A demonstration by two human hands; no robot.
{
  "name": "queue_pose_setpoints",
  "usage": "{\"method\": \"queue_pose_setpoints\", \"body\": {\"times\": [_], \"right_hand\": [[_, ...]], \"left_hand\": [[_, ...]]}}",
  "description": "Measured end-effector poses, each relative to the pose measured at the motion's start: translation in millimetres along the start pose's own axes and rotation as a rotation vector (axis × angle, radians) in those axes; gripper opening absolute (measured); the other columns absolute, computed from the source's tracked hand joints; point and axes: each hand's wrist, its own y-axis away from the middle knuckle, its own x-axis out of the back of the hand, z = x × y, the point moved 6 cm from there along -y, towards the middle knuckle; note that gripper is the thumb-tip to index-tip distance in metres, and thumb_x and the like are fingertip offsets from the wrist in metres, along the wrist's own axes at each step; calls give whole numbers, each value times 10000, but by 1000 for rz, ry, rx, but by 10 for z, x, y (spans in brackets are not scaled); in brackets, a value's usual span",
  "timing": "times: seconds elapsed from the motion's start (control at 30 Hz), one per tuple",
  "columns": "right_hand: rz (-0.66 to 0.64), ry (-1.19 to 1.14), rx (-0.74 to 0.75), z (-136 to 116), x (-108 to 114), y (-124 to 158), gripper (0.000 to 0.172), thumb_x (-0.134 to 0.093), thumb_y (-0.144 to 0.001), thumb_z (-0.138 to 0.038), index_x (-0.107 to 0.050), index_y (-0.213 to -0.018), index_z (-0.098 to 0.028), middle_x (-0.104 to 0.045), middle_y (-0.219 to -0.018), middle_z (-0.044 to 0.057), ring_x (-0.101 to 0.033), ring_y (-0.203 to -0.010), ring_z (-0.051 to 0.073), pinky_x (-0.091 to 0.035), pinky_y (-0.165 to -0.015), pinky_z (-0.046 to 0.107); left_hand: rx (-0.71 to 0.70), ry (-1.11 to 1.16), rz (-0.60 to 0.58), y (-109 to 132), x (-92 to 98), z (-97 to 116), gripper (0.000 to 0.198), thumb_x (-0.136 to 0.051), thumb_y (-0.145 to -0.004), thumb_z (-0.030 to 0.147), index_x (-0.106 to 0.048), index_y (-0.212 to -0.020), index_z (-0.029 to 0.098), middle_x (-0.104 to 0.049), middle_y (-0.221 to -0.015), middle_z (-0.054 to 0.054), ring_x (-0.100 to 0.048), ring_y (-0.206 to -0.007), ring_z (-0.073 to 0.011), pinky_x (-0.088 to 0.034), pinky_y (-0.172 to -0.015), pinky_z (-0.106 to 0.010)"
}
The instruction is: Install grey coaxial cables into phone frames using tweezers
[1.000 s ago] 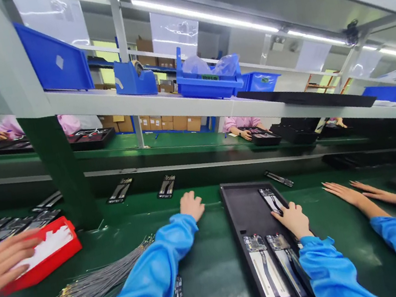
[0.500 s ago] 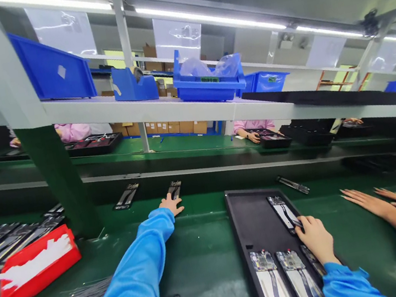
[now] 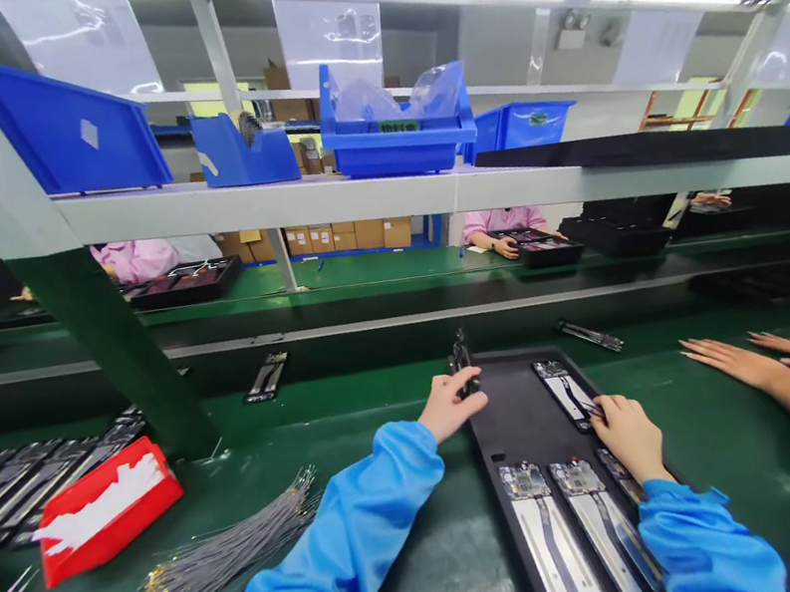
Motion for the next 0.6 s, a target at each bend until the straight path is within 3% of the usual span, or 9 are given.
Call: {"method": "queue_pose_setpoints", "body": {"times": [0.1, 0.2, 0.3, 0.37, 0.43, 0.47, 0.6], "right_hand": [[7, -3, 5, 9, -2, -6, 219, -402, -830, -256, -552, -970, -181, -566, -976, 60, -467, -931, 205, -395, -680, 283], [7, -6, 4, 18, -4, -8, 212, -399, -833, -260, -555, -956, -189, -571, -967, 54, -474, -920, 204, -397, -682, 283], [3, -7, 2, 27, -12, -5, 216, -392, -835, -266, -556, -953, -190, -577, -961, 55, -478, -922, 210, -401, -688, 291], [0, -10, 4, 33, -20, -4, 229, -383, -836, -270, -554, -965, -190, -578, -971, 57, -480, -930, 213, -405, -688, 293], [-3, -17, 12, 41, -33, -8, 243, -374, -836, -276, -556, -972, -189, -582, -976, 56, -485, -930, 216, -410, -697, 297], [-3, -23, 18, 48, -43, -12, 252, -370, -834, -280, -558, -971, -184, -585, -972, 58, -489, -925, 221, -412, -707, 303], [2, -43, 39, 108, -122, -47, 290, -369, -812, -311, -575, -947, -160, -596, -943, 85, -501, -898, 257, -411, -764, 344]], "left_hand": [[-41, -340, -39, 89, -327, 35, 537, -637, -678, 482, -506, -1183, 355, -327, -1214, -45, -438, -1048, -247, -309, -969, -443], [-69, -611, -80, 206, -589, 33, 585, -612, -672, 563, -513, -1195, 321, -397, -1210, -97, -348, -1120, -357, -246, -945, -541], [-115, -787, -124, 308, -703, 44, 614, -503, -711, 655, -456, -1242, 349, -493, -1147, -90, -378, -1084, -332, -272, -917, -495], [-132, -864, -125, 310, -612, 40, 569, -451, -743, 663, -429, -1244, 395, -519, -1140, -49, -405, -1063, -285, -297, -907, -435], [-107, -925, -70, 231, -318, 1, 504, -440, -778, 628, -406, -1241, 433, -474, -1222, -5, -388, -1104, -248, -296, -923, -393], [-70, -953, -20, 170, -85, -39, 476, -442, -795, 601, -399, -1241, 440, -428, -1276, 10, -365, -1140, -237, -290, -938, -382], [277, -1045, 269, 74, 1284, -376, 413, -468, -851, 449, -454, -1229, 287, -368, -1326, -71, -336, -1197, -265, -317, -949, -423]]}}
